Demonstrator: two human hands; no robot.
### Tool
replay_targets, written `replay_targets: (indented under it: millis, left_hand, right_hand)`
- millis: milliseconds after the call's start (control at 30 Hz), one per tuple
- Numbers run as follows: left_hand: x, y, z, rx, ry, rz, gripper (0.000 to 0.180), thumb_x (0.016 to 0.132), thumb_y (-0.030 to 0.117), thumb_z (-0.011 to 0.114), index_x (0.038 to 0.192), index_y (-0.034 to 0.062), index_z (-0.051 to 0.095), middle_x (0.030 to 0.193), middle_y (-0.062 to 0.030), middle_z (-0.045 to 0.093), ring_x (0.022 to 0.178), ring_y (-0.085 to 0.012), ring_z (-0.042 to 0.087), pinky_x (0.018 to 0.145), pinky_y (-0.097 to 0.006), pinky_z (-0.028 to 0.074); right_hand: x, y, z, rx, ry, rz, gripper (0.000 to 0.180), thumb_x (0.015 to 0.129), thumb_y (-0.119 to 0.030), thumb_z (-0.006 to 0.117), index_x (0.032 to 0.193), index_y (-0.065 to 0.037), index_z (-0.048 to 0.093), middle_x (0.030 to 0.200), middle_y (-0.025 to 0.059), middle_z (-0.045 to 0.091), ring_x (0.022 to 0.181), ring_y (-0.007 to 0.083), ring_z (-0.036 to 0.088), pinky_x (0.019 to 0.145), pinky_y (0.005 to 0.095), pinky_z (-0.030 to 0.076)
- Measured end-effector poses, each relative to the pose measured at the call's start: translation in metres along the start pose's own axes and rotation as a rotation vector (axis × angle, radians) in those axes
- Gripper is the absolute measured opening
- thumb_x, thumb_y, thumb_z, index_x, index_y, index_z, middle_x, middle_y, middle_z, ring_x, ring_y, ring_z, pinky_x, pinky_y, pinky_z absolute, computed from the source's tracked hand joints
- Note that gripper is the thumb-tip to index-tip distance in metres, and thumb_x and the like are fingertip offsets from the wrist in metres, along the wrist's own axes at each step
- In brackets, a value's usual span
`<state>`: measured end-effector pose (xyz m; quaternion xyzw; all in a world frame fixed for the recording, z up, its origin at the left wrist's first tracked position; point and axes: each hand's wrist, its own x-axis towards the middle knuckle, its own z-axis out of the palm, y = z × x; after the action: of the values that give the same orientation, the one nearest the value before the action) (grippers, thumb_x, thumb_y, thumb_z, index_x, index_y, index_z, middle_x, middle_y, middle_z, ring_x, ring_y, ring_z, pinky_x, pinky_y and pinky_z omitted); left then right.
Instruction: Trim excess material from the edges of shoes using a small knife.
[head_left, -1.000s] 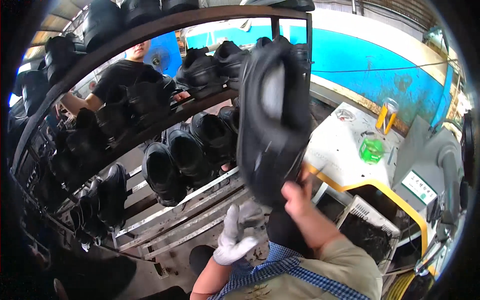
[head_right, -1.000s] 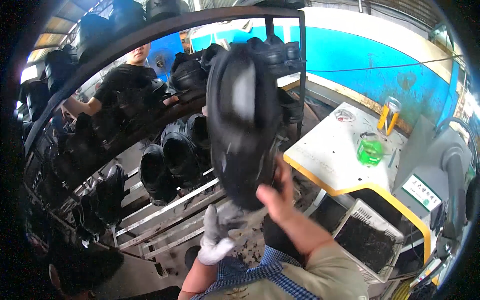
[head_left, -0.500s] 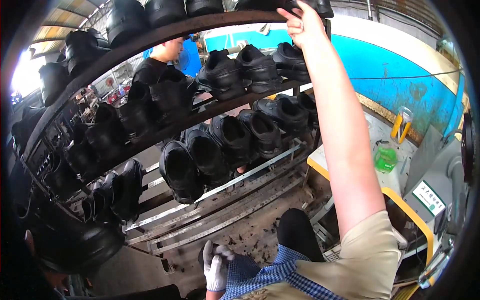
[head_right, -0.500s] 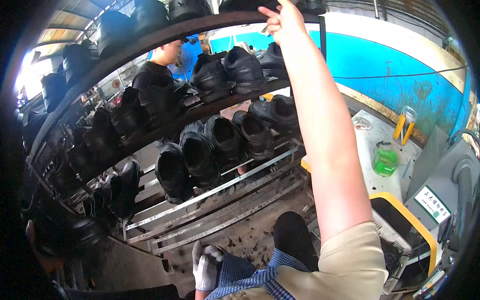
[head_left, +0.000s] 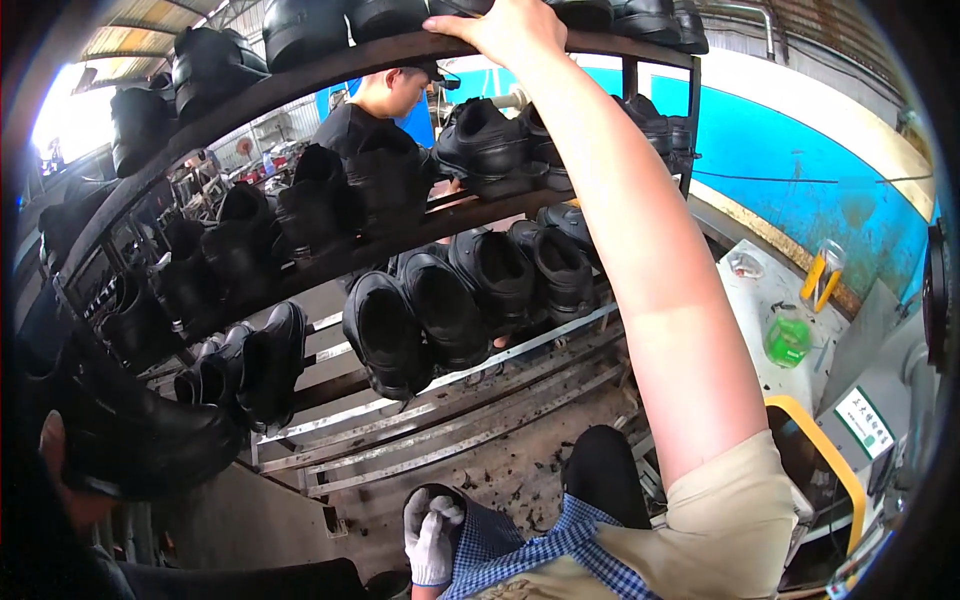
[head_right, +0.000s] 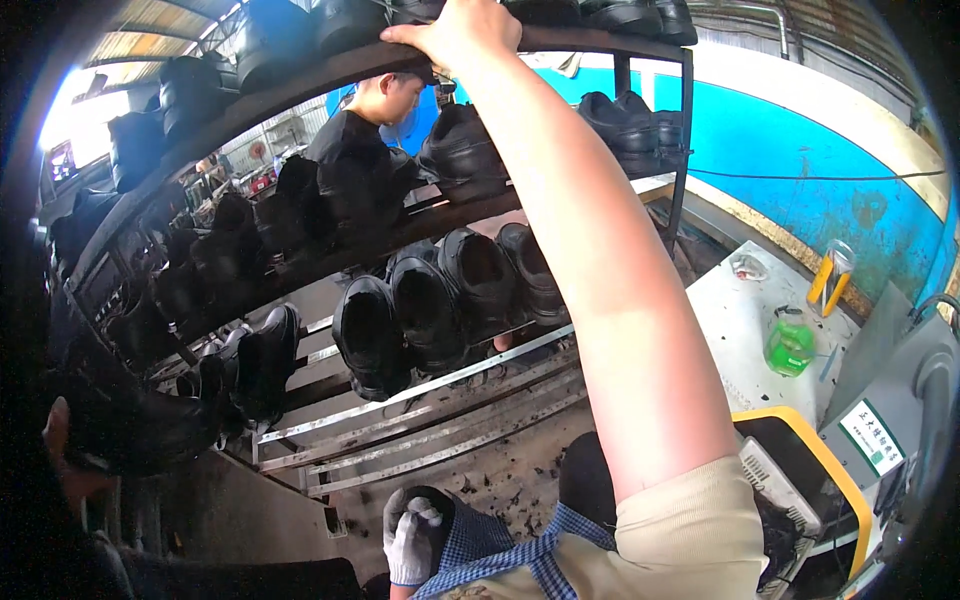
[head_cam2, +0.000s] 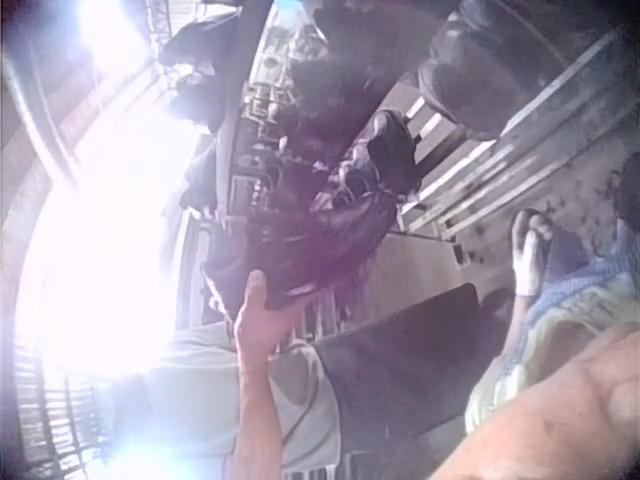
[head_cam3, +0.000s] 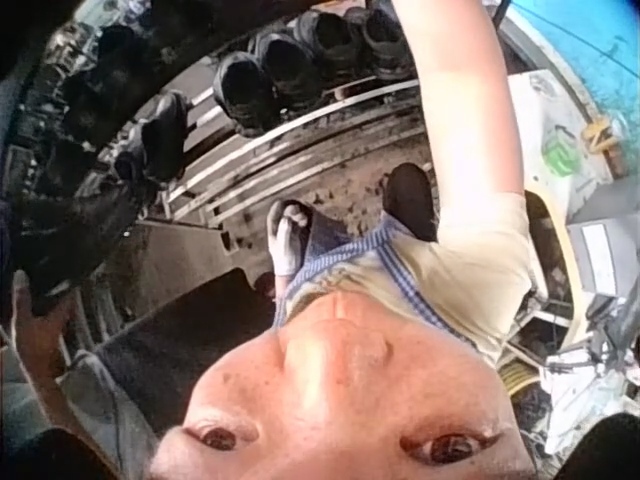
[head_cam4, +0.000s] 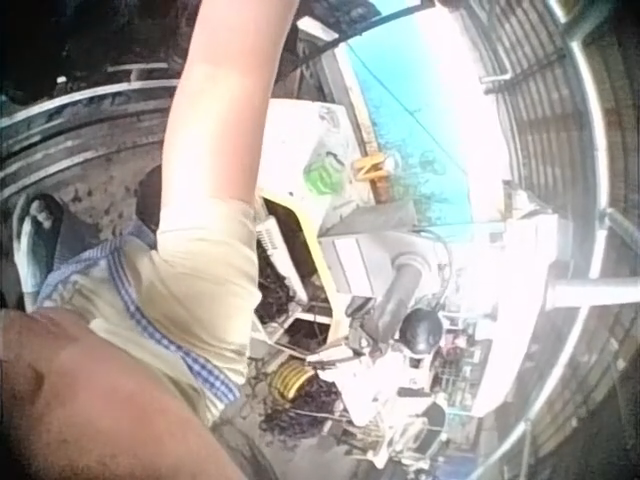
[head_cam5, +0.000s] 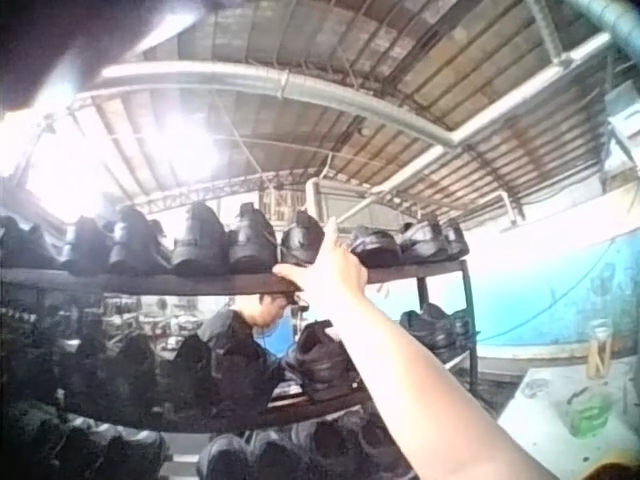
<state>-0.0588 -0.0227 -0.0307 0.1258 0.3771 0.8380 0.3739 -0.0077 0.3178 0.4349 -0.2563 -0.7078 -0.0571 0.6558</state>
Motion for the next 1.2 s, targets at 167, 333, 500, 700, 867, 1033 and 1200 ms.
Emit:
replay_targets:
  millis: [167,333,500,700,867,1033,1200]
  left_hand:
    - [-0.001,0.0,-0.002,0.009,0.069,-0.026,0.044,0.093,0.01,0.058,0.135,0.0032,0.045,0.108,-0.0132,0.063,0.09,-0.0221,0.06,0.084,-0.036,0.051]
    - [-0.001,-0.007,-0.009,0.061,0.068,-0.01,0.04,0.094,0.01,0.058,0.132,0.0015,0.047,0.107,-0.0137,0.065,0.088,-0.0214,0.061,0.082,-0.035,0.052]
    - [0.004,-0.009,0.0,0.062,0.059,-0.046,0.039,0.094,0.009,0.058,0.131,0.0011,0.048,0.107,-0.0155,0.064,0.089,-0.0214,0.062,0.082,-0.036,0.053]
    - [0.006,-0.015,0.001,-0.008,0.001,-0.085,0.04,0.094,0.01,0.059,0.13,-0.0026,0.047,0.108,-0.0149,0.064,0.092,-0.0226,0.062,0.083,-0.036,0.052]
    - [0.01,-0.017,-0.007,0.064,-0.066,-0.116,0.04,0.093,0.016,0.061,0.127,-0.0021,0.05,0.102,-0.014,0.064,0.089,-0.0225,0.06,0.082,-0.035,0.051]
    - [0.012,0.011,0.027,0.082,-0.256,0.177,0.04,0.092,0.019,0.062,0.127,0.0013,0.051,0.095,-0.012,0.062,0.088,-0.0215,0.057,0.085,-0.037,0.047]
    - [0.012,0.023,0.049,0.526,-0.165,0.418,0.05,0.089,0.007,0.06,0.136,-0.0023,0.045,0.128,-0.0143,0.055,0.118,-0.0237,0.054,0.103,-0.038,0.042]
  right_hand:
    - [0.008,0.03,0.013,0.104,0.019,-0.004,0.104,0.073,-0.05,0.075,0.147,0.003,0.025,0.112,0.0281,0.064,0.106,0.0393,0.063,0.091,0.0448,0.049]
    - [0.025,0.049,0.014,0.016,0.039,0.201,0.111,0.072,-0.056,0.074,0.149,0.004,0.021,0.115,0.0293,0.063,0.108,0.0391,0.063,0.093,0.0436,0.049]
    - [0.027,0.028,0.007,-0.023,-0.174,0.236,0.119,0.068,-0.06,0.076,0.15,0.004,0.018,0.12,0.0275,0.062,0.112,0.0368,0.062,0.094,0.0404,0.049]
    - [0.014,0.031,-0.019,0.127,0.102,0.293,0.078,0.075,-0.038,0.076,0.133,0.003,0.043,0.115,0.0256,0.064,0.102,0.0343,0.066,0.091,0.0406,0.05]
    - [-0.123,0.149,-0.112,0.132,0.501,-0.494,0.042,0.085,-0.02,0.067,0.121,0.001,0.061,0.112,0.0166,0.064,0.08,0.0219,0.063,0.07,0.0281,0.054]
    - [-0.276,0.075,-0.185,1.378,0.476,0.332,0.059,0.086,-0.032,0.043,0.134,0.002,0.049,0.129,0.0193,0.057,0.117,0.0295,0.058,0.101,0.0472,0.046]
    - [-0.38,0.092,-0.127,0.884,-0.537,0.566,0.068,0.068,-0.021,0.064,0.133,-0.005,0.051,0.12,0.0104,0.059,0.113,0.0214,0.056,0.097,0.0361,0.045]
